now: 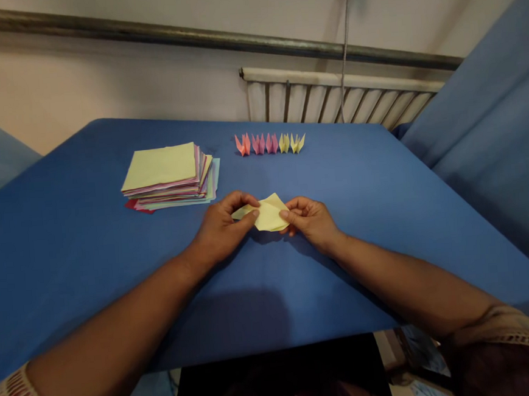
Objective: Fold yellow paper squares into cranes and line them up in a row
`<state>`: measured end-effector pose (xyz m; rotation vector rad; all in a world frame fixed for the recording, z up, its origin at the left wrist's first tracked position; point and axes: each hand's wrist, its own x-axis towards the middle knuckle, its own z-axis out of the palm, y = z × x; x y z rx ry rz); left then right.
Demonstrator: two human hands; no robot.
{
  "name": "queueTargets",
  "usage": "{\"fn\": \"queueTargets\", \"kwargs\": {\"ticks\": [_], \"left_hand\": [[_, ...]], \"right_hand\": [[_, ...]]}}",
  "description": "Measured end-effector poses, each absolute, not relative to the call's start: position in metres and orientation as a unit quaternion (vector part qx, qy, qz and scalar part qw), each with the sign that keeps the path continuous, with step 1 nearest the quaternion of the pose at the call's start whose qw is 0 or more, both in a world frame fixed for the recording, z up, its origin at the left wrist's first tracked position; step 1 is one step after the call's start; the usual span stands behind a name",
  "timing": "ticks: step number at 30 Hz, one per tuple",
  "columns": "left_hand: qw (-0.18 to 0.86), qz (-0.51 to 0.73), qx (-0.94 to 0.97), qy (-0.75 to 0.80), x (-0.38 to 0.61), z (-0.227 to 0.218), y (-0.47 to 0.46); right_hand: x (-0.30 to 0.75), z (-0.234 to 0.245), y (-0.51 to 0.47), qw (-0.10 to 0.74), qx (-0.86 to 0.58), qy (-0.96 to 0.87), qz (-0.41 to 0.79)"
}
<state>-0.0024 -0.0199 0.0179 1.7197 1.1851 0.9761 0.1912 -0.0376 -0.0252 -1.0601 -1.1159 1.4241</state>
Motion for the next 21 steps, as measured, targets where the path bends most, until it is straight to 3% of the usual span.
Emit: {"fn": "queueTargets", "kwargs": {"ticks": [7, 21], "left_hand": [[0.398, 0.307, 0.722, 0.475, -0.003, 0.028, -0.023], [0.501, 0.350, 0.605, 0.510, -0.003, 0.023, -0.015]], "right_hand": [[0.191, -0.026, -0.035, 0.523, -0.444, -0.442, 0.578], [0.196, -0.020, -0.044, 0.525, -0.344, -0.466, 0.624]]}}
